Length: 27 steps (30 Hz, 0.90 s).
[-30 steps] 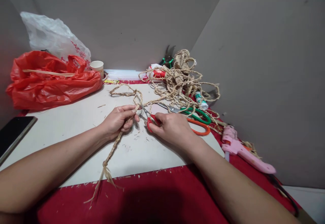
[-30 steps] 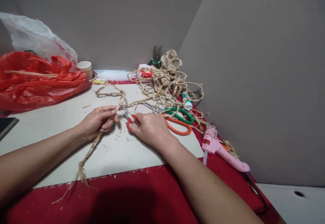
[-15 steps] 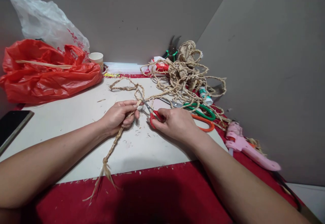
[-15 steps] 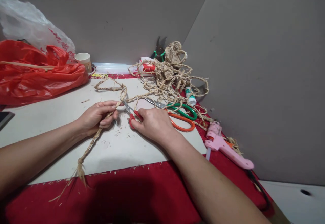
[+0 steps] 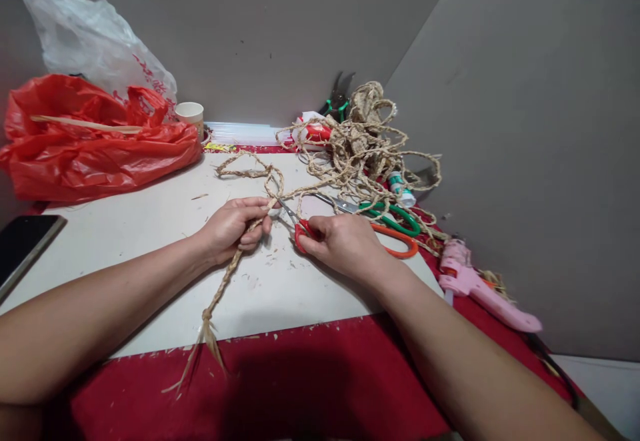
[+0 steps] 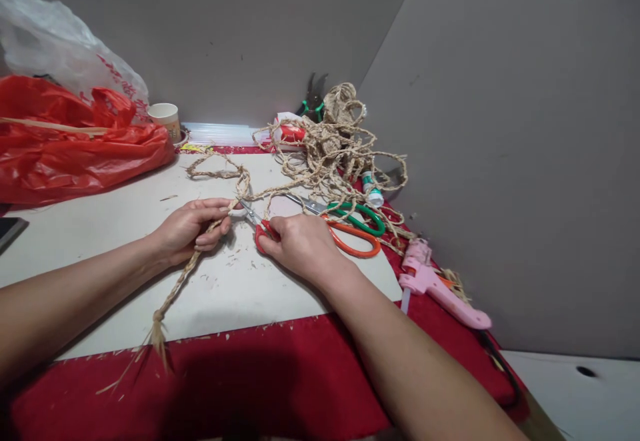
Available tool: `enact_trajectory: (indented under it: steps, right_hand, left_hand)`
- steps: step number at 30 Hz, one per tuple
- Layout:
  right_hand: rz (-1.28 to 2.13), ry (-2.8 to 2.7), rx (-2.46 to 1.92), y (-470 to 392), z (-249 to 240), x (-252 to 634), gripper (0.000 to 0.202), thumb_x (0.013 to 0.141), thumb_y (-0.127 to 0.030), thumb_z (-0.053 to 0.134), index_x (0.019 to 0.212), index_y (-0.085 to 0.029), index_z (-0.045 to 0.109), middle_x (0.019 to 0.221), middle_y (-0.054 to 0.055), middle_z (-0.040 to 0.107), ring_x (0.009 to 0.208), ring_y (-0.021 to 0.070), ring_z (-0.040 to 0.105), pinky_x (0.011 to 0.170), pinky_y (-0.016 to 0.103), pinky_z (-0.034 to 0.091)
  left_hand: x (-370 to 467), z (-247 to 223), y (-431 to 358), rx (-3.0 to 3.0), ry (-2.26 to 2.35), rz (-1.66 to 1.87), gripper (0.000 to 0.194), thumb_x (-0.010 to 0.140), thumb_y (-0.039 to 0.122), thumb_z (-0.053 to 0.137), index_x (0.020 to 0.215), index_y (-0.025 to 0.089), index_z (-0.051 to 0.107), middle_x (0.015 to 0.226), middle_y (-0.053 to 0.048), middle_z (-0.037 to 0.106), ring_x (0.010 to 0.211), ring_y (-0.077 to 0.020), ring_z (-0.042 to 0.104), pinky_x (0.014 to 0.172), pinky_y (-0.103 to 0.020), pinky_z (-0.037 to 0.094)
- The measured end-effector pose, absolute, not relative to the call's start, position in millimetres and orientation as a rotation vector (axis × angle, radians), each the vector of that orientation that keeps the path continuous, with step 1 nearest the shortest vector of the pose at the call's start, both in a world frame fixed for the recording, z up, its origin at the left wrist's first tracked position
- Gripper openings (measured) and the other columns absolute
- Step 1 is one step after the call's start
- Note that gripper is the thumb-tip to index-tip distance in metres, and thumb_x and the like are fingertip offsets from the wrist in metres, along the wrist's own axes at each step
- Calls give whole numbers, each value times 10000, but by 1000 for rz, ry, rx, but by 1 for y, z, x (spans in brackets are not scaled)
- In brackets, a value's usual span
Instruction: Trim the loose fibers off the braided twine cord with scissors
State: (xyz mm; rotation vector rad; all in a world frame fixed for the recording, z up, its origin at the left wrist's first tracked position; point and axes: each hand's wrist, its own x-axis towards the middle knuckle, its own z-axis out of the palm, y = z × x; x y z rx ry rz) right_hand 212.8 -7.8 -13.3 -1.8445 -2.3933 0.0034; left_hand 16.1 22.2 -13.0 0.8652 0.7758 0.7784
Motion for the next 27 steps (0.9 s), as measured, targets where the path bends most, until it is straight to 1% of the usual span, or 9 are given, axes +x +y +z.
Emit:
enact_trajectory:
  steps: [5, 11, 18, 23, 27]
  right_hand:
    - [22, -2398, -1823, -8, -14, 213, 297, 815, -385, 507, 650, -188, 654, 511, 10, 550, 492, 124, 409, 522, 274, 193]
    - [25, -2364, -1793, -9, -12, 210, 321, 787, -422, 504, 599, -186, 612, 481, 5, 508, 467, 114, 360, 502, 270, 181]
    - [145, -2329, -1806, -9, -9, 210, 311, 766, -377, 514, 529, -185, 576, 444, -14, 455, 445, 101, 294, 497, 276, 163]
    - [150, -2327, -1791, -10, -9, 210, 293, 757, -339, 524, 511, -183, 554, 440, -24, 427, 452, 98, 285, 498, 271, 160]
    - [153, -2319, -1776, -10, -10, 211, 292, 768, -322, 518, 516, -183, 564, 446, -27, 438, 449, 95, 289, 500, 265, 170]
  left_hand:
    - [15, -13, 23, 835, 773, 771, 180, 796, 66, 508, 935, 107, 613, 549, 10, 523, 299, -20, 238, 306, -157, 131]
    - [15, -12, 22, 848, 786, 716, 128, 821, 101, 515, 887, 131, 620, 484, 45, 433, 311, -18, 175, 320, -152, 105]
    - [15, -14, 23, 829, 799, 732, 129, 815, 100, 524, 869, 130, 638, 488, 40, 430, 311, -14, 172, 322, -157, 105]
    - [13, -16, 24, 839, 781, 723, 101, 817, 125, 539, 859, 140, 629, 503, 43, 422, 317, -11, 169, 326, -156, 98]
    - [12, -16, 24, 830, 774, 720, 110, 804, 123, 548, 881, 138, 625, 516, 44, 418, 326, -12, 176, 334, -156, 95]
